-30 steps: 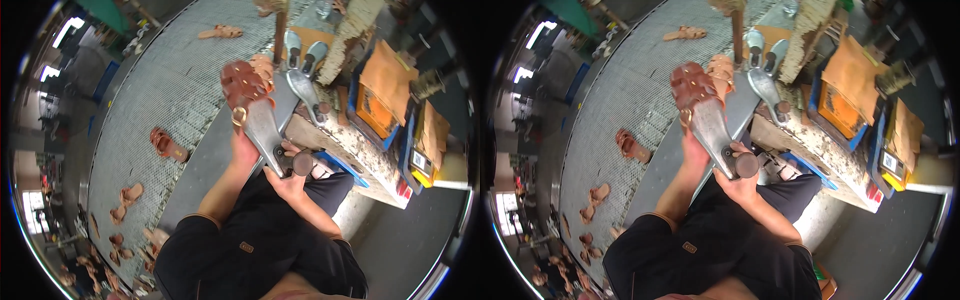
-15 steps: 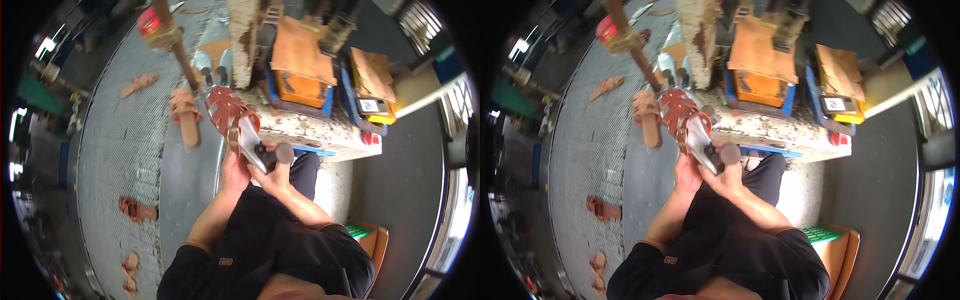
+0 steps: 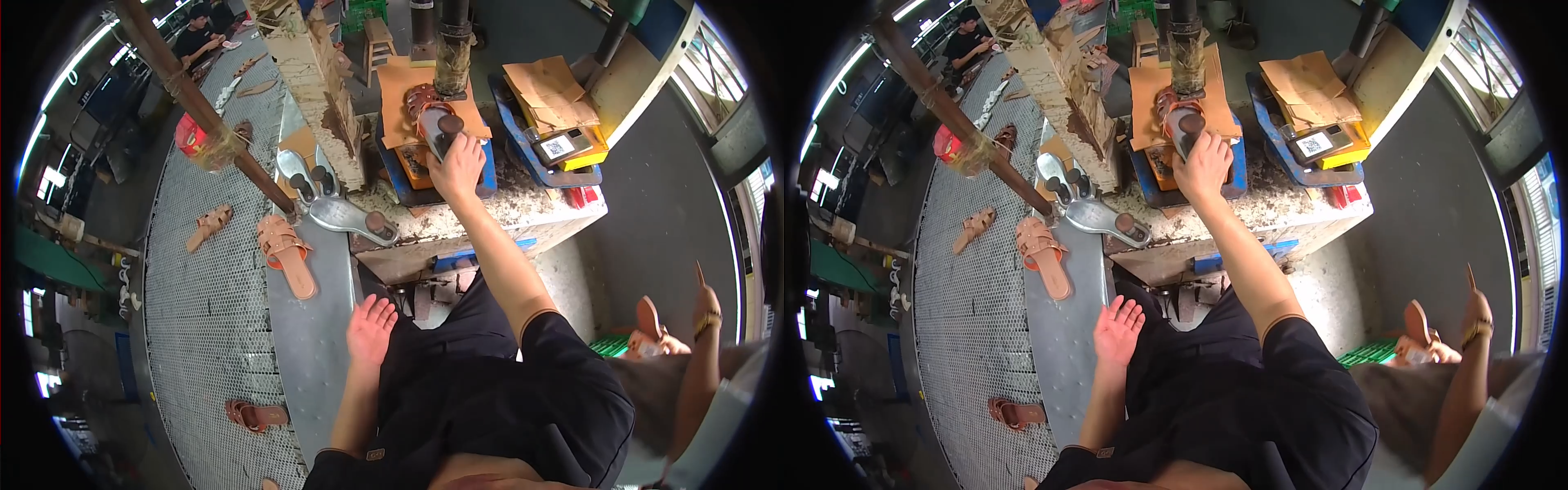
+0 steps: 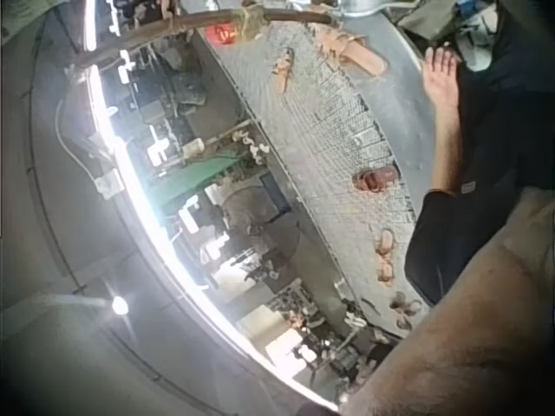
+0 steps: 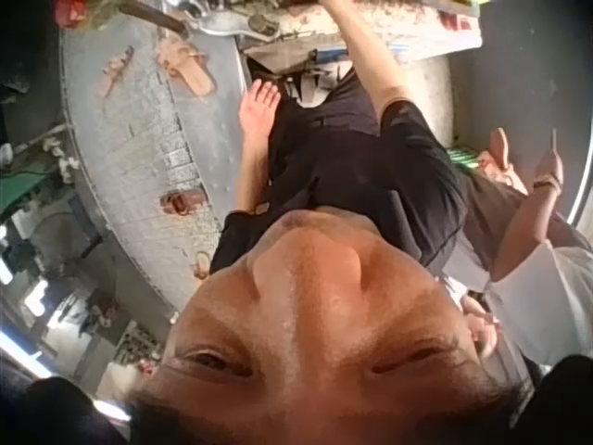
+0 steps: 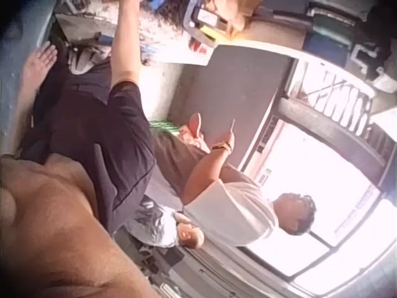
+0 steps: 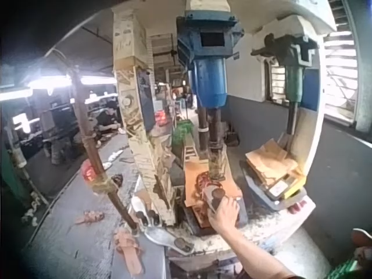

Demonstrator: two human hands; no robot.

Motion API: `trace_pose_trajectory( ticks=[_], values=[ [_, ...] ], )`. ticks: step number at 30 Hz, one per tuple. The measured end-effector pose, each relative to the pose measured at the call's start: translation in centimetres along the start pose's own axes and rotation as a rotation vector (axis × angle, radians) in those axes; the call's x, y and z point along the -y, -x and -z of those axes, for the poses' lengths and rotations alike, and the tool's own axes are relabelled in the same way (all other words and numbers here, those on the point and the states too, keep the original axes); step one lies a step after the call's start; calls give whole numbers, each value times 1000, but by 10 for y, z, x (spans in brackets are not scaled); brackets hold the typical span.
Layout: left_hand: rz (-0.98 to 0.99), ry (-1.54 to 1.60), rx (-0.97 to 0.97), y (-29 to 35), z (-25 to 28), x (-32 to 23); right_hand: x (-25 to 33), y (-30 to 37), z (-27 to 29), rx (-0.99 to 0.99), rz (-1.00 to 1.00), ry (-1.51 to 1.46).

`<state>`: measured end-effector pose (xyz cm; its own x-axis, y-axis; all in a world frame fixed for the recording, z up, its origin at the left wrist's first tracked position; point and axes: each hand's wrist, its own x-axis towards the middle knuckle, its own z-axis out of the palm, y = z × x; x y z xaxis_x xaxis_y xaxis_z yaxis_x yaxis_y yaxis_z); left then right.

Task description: The person is using a manual pressing machine to attach soles to sandal uppers.

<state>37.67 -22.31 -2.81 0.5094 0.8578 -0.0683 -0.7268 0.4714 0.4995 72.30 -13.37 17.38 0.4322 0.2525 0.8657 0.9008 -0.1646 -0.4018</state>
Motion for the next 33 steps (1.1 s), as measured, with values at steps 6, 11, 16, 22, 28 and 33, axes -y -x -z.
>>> trace_pose_trajectory(
  ticks=[6, 11, 16, 22, 28, 33],
  values=[
    [-153, -176, -149, 35, 21, -48, 47, 26, 22, 36, 2, 12],
    [-490, -500, -397, 18, 58, -139, 120, 189, 55, 291, 288, -602],
    [-747, -887, -611, -52, 128, -287, 187, 337, 13, 756, 499, -844],
    [-915, -1514, -1041, -110, 205, -456, 217, 380, -20, 708, 627, -827],
    [-666, -1820, -1041, -198, 206, -520, 220, 373, -40, 713, 615, -809],
    [-680, -1769, -931, -212, 220, -555, 230, 379, -46, 734, 622, -825]
  ],
)
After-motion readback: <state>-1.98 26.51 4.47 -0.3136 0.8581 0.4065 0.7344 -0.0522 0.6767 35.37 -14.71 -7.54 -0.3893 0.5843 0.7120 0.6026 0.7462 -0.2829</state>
